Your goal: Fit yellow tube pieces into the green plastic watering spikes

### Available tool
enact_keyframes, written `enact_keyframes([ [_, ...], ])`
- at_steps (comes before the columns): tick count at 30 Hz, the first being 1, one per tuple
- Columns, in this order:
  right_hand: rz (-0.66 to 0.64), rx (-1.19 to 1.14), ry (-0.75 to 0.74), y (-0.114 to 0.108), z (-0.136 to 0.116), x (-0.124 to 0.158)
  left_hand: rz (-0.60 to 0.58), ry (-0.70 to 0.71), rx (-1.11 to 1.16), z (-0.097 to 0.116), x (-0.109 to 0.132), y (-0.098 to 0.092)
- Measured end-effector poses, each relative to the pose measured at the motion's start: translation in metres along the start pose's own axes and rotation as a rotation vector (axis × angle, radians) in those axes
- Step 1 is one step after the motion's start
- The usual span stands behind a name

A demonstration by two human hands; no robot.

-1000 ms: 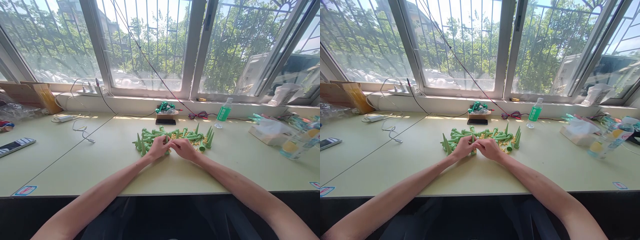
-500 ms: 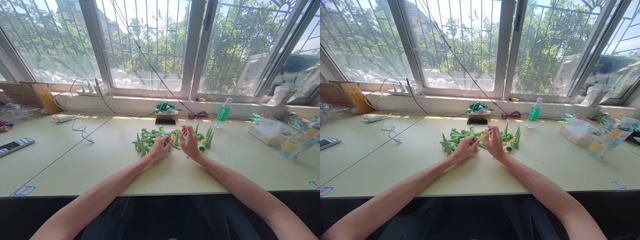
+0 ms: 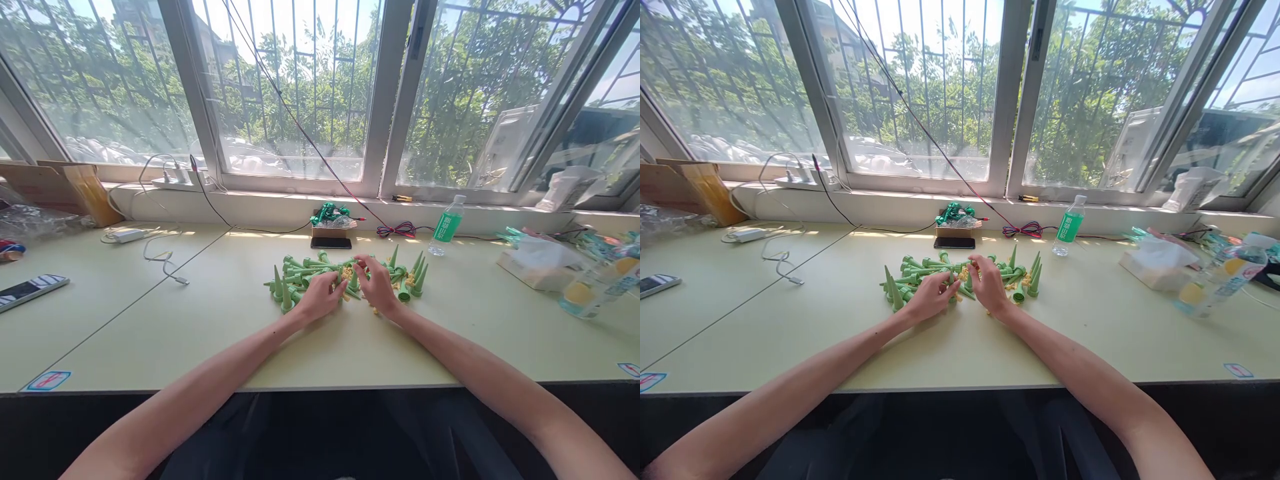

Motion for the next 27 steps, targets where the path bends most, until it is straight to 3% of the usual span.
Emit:
enact_keyframes([
  [16,-0.003,-0.031,0.008,-0.001,-0.003,0.0,-0.055,0.006,0.1,0.008,0.004,0.006],
  [27,0.002,-0.01,0.008,0.0,-0.003,0.0,-0.191,-0.006,0.243,0.015,0.006,0.015],
])
Point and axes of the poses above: each hand's wrist, its own x-axis away from the middle knuckle, its own y-axis out of the palm, z = x × y, the point moved 8 cm from there along -x, towards the middle knuckle, and after that the axes turned 2 degrees about -z, right-handed, at the moved point
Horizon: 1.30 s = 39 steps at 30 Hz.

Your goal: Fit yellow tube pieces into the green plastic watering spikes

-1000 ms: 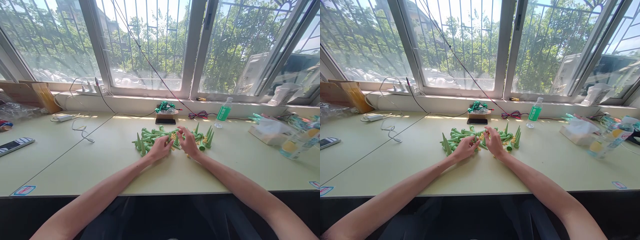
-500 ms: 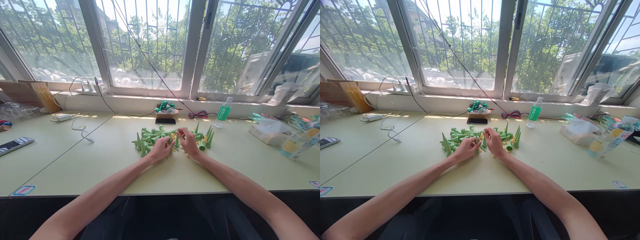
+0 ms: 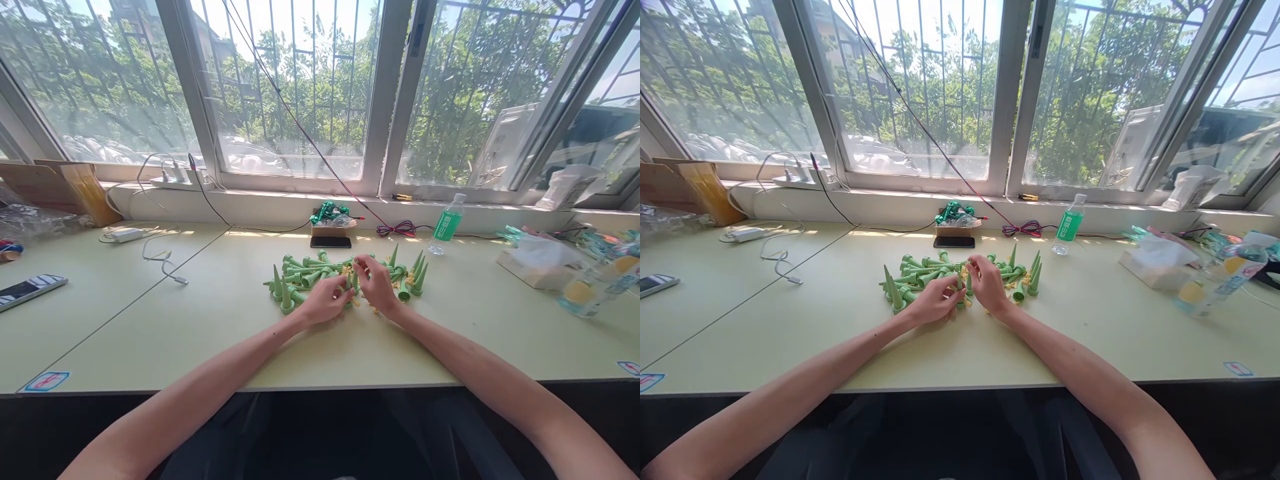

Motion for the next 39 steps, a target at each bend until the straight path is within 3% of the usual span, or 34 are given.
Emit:
enact_keyframes([
  [5,0.002,-0.008,-0.001,0.0,-0.001,0.0,-0.022,0.016,-0.006,0.0,0.0,0.002],
  [15,-0.007,-0.02,-0.027,0.002,-0.005,0.0,0.047,0.131,-0.176,-0.001,0.0,0.002],
  [34,0.002,0.021,-0.011,0.003,-0.002,0.002,-0.012,0.197,-0.239,0.006,0.002,0.007],
  [39,0.121,0.001,-0.029,-0.011,-0.012,0.002,0.023,0.195,-0.246,0.004,0.002,0.006],
])
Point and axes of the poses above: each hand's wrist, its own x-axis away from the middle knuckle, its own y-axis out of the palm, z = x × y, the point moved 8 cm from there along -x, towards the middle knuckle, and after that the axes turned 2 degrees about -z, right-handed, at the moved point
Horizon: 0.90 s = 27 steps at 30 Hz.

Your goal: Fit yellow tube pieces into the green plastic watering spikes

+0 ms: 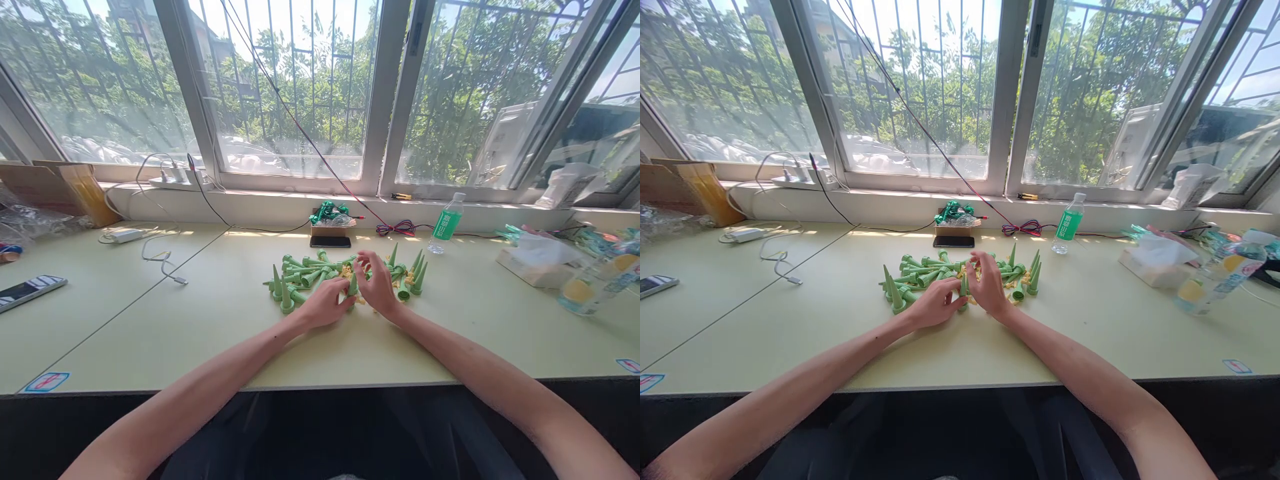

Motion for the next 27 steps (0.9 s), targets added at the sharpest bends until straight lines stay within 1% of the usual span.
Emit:
enact_keyframes([
  [2,0.083,0.004,-0.033,-0.01,-0.008,0.0,0.028,-0.01,-0.011,-0.001,0.0,-0.002],
  [4,0.106,0.015,-0.075,-0.015,-0.016,0.0,0.056,-0.019,-0.014,-0.001,0.0,-0.004],
  [7,0.034,-0.003,-0.136,-0.009,-0.024,0.002,0.094,-0.027,-0.005,-0.001,0.0,-0.009],
  [10,-0.05,-0.039,-0.165,0.001,-0.025,0.005,0.114,-0.026,0.028,0.001,0.0,-0.012],
  [15,-0.127,-0.073,-0.191,0.01,-0.024,0.009,0.099,-0.008,0.06,0.002,-0.001,-0.011],
  [18,-0.166,-0.048,-0.169,0.013,-0.023,0.009,0.085,0.002,0.068,0.003,0.0,-0.009],
  [22,-0.156,-0.015,-0.152,0.011,-0.023,0.009,0.075,-0.003,0.065,0.004,0.0,-0.008],
  [27,-0.078,0.017,-0.13,0.003,-0.021,0.008,0.116,-0.078,0.065,0.001,0.0,-0.013],
])
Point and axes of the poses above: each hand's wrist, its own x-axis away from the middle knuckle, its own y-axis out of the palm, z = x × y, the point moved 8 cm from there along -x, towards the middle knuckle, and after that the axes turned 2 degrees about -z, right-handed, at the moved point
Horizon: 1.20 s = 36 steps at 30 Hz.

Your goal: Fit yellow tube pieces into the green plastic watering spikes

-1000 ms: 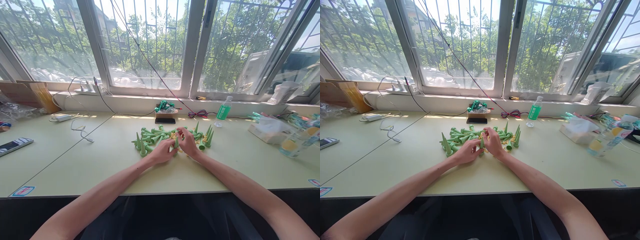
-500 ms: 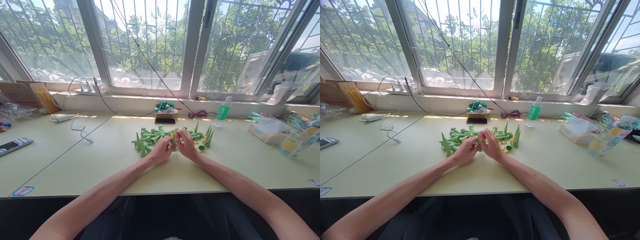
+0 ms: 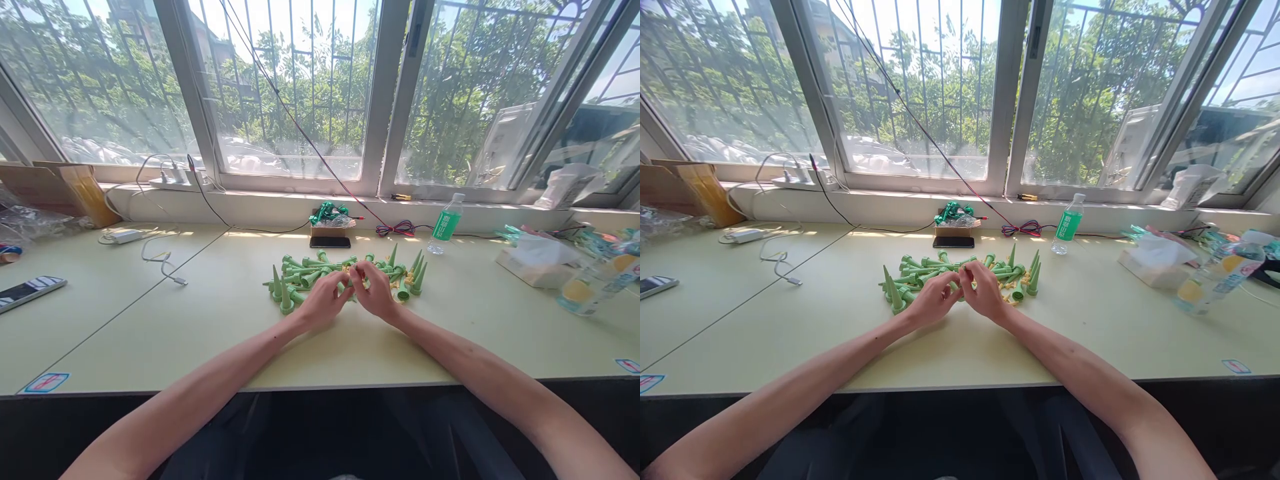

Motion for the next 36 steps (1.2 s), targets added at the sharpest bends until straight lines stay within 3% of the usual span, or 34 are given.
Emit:
enact_keyframes([
  [10,0.261,0.075,0.04,-0.024,0.014,0.002,0.057,-0.02,0.027,0.0,0.0,-0.007],
  [16,0.332,0.106,0.071,-0.032,0.025,0.001,0.057,-0.017,0.028,-0.002,0.002,-0.007],
  [24,0.309,0.215,0.072,-0.034,0.036,-0.006,-0.023,-0.031,-0.005,-0.006,0.003,0.002],
  [36,0.219,0.404,0.115,-0.027,0.063,-0.012,0.009,-0.069,-0.009,-0.013,0.003,-0.002],
])
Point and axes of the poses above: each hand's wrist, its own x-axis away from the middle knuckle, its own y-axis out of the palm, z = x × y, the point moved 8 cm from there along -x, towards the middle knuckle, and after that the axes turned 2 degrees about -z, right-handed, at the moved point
